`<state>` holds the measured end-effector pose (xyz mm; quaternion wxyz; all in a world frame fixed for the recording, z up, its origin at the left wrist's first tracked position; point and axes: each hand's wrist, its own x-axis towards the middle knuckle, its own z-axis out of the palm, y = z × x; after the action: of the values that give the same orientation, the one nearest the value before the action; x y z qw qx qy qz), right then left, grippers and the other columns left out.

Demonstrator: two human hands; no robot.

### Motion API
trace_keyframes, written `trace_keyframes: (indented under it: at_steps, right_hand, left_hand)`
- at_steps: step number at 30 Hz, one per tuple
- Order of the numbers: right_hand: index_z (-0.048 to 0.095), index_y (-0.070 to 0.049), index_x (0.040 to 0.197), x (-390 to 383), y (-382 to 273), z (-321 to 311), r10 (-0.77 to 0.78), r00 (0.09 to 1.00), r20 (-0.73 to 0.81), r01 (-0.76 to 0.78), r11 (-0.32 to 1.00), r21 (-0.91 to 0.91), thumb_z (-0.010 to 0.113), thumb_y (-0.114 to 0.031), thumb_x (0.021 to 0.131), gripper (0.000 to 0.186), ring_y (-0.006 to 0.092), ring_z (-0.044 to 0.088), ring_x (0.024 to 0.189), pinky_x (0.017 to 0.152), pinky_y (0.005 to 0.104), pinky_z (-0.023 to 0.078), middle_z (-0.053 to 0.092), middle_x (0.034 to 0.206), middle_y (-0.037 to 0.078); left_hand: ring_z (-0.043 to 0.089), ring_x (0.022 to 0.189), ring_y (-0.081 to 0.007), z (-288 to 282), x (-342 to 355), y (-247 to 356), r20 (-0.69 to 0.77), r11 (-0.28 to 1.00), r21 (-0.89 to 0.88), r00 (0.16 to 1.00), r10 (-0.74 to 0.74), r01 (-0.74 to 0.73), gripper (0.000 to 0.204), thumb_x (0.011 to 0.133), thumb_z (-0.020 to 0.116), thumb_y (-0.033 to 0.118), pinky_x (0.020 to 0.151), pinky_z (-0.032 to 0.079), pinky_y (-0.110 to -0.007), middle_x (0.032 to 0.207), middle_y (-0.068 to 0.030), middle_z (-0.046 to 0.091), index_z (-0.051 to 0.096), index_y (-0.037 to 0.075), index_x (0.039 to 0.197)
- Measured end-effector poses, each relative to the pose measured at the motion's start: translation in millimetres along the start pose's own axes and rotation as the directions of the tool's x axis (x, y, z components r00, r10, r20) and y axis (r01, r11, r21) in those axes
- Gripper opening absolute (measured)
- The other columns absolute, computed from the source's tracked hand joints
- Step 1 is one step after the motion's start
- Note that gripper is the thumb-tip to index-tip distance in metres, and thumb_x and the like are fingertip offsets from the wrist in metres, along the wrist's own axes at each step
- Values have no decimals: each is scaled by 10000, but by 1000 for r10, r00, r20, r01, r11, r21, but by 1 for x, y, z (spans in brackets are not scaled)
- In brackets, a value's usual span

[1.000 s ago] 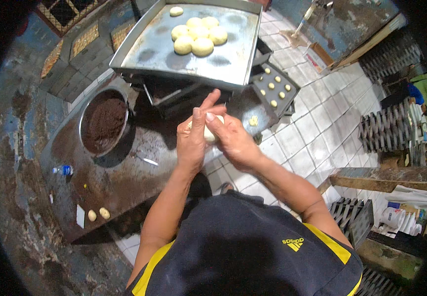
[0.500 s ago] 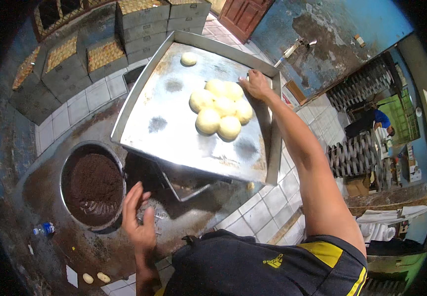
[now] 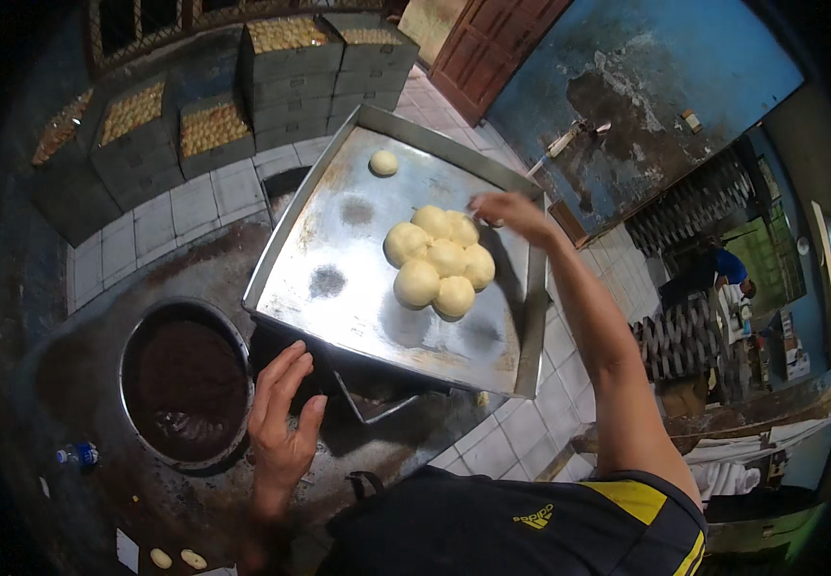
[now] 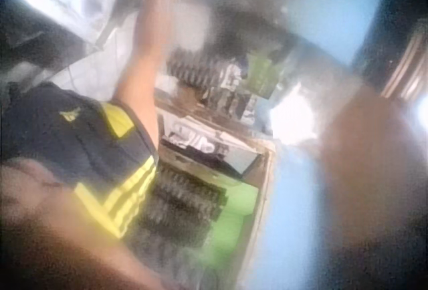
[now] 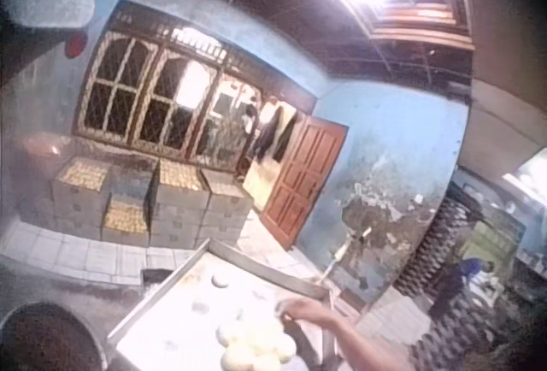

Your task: The person takes portions of dough from a table, fills them with a dark mixture using a spoon, seals the dough around the filling by hand, and places the formed pastries onto metal baking trays.

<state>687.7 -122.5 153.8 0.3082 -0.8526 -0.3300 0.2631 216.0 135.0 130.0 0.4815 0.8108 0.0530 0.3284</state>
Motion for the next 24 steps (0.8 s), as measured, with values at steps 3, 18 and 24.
trace_keyframes:
  at_steps: [3,18,24]
  right_hand:
    - [714,-16,1196,-1,-25,29,-61,998,-27,53,975,-217,733,-351,906,444,176,661,958,838,338,521,737,1047,78]
    - [663,-4,1127,-338,-113,184,-685,517,-514,618,714,-329,781,-69,832,325,331,653,954,806,379,538,642,1059,167]
    - [659,8,1261,-388,-32,286,-104,990,-92,137,849,510,706,-190,959,364,110,648,914,799,275,523,718,1073,73]
  left_hand:
    - [654,1092,-300,17,-7,25,-46,995,-95,999,3,-8,402,878,673,-12,930,548,-380,1325,-208,605,622,-27,1276]
    - [528,906,-86,218,-85,144,-72,553,-812,907,-415,189,361,1088,484,332,826,459,-264,1007,-33,646,621,-1,1094]
    - [478,688,-131,224,-191,105,-335,916,-212,855,-397,342,531,1055,506,474,635,434,-345,699,-49,520,546,6,806]
